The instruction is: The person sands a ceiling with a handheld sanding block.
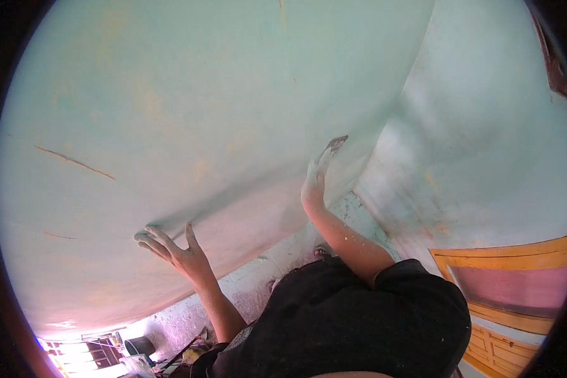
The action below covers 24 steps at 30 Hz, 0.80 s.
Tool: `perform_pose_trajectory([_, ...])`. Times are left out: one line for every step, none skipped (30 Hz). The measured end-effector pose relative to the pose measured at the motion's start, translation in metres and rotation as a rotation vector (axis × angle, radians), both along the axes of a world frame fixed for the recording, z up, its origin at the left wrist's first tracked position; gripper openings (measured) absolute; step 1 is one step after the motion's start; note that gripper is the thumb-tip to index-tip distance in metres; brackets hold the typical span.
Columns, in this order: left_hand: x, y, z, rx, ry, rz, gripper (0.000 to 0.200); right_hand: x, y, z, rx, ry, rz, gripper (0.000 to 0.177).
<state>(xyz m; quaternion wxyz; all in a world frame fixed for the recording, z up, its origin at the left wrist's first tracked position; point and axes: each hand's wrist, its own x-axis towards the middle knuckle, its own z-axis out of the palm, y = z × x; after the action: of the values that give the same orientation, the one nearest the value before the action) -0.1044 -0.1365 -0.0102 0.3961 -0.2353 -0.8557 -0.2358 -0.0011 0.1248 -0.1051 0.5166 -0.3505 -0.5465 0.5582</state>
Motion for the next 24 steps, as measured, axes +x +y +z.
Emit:
perform_pose_trajectory([-0.001, -0.001, -0.001, -0.008, -0.002, -0.005, 0.088, 0.003, -0.005, 0.016, -0.180, 0.071, 0.057, 0.063])
perform_pose_trajectory([-0.001, -0.001, -0.001, 0.000, -0.012, -0.003, 0.088, 0.000, -0.002, 0.029, -0.002, 0.027, 0.042, 0.064])
perform_pose_trajectory([-0.001, -0.002, -0.002, 0.000, -0.025, -0.003, 0.089, -0.003, 0.002, 0.041, 0.169, -0.024, 0.028, 0.065])
perform_pose_trajectory([-0.002, -0.002, -0.001, -0.021, -0.037, -0.013, 0.089, -0.001, -0.004, 0.069, 0.337, -0.041, -0.009, 0.065])
perform_pose_trajectory([-0.004, -0.002, -0.001, -0.028, -0.027, -0.006, 0.090, 0.001, -0.010, 0.090, 0.508, -0.062, -0.039, 0.065])
perform_pose_trajectory([-0.002, -0.002, -0.002, -0.027, -0.012, 0.005, 0.091, 0.003, -0.011, 0.089, 0.497, -0.076, -0.038, 0.065])
perform_pose_trajectory([0.000, -0.003, -0.003, -0.028, -0.018, 0.005, 0.091, 0.002, -0.011, 0.090, 0.533, -0.119, -0.039, 0.064])
perform_pose_trajectory([0.000, -0.003, -0.003, -0.024, -0.025, -0.010, 0.091, -0.001, -0.010, 0.092, 0.575, -0.153, -0.040, 0.064])
perform_pose_trajectory([0.000, -0.002, 0.002, -0.014, -0.021, -0.019, 0.092, 0.000, -0.006, 0.073, 0.546, -0.211, -0.033, 0.063])
perform_pose_trajectory([-0.001, -0.004, 0.003, 0.002, -0.004, -0.007, 0.092, -0.001, -0.001, 0.039, 0.524, -0.264, -0.026, 0.063])
perform_pose_trajectory([0.000, -0.007, 0.003, -0.025, -0.019, -0.034, 0.092, -0.005, -0.001, 0.004, 0.422, -0.237, -0.053, 0.063])
perform_pose_trajectory([0.001, -0.008, 0.004, -0.052, -0.036, -0.060, 0.092, -0.010, -0.004, -0.021, 0.319, -0.212, -0.075, 0.063])
perform_pose_trajectory([0.001, -0.007, 0.005, -0.033, -0.025, -0.046, 0.092, -0.013, -0.011, -0.028, 0.158, -0.144, -0.062, 0.062])
perform_pose_trajectory([0.002, -0.006, 0.006, -0.035, -0.048, -0.049, 0.092, -0.013, -0.016, -0.019, -0.008, -0.085, -0.050, 0.061])
perform_pose_trajectory([0.004, -0.008, 0.006, -0.046, -0.077, -0.056, 0.091, -0.015, -0.015, -0.011, -0.001, -0.086, -0.045, 0.061])
perform_pose_trajectory([0.006, -0.009, 0.006, -0.048, -0.085, -0.054, 0.091, -0.016, -0.016, -0.006, -0.050, -0.023, -0.009, 0.061])
perform_pose_trajectory([0.005, -0.007, 0.007, -0.044, -0.081, -0.050, 0.091, -0.015, -0.021, 0.013, -0.107, 0.037, 0.022, 0.061])
perform_pose_trajectory([0.005, -0.007, 0.007, -0.047, -0.079, -0.049, 0.091, -0.014, -0.025, 0.036, 0.075, 0.039, 0.011, 0.063])
perform_pose_trajectory([0.004, -0.007, 0.007, -0.068, -0.095, -0.055, 0.091, -0.012, -0.031, 0.060, 0.254, 0.038, 0.002, 0.066])
perform_pose_trajectory([0.004, -0.007, 0.008, -0.067, -0.088, -0.066, 0.090, -0.008, -0.038, 0.081, 0.365, 0.008, 0.019, 0.065])
perform_pose_trajectory([0.005, -0.009, 0.007, -0.059, -0.079, -0.071, 0.090, -0.005, -0.043, 0.092, 0.483, -0.019, 0.043, 0.065])
perform_pose_trajectory([0.009, -0.012, 0.007, -0.063, -0.086, -0.066, 0.090, -0.006, -0.043, 0.086, 0.478, -0.024, 0.049, 0.065])
perform_pose_trajectory([0.011, -0.013, 0.009, -0.077, -0.089, -0.074, 0.086, -0.009, -0.040, 0.078, 0.502, -0.045, 0.012, 0.063])
perform_pose_trajectory([0.011, -0.013, 0.014, -0.086, -0.082, -0.083, 0.082, -0.014, -0.036, 0.068, 0.530, -0.057, -0.030, 0.062])
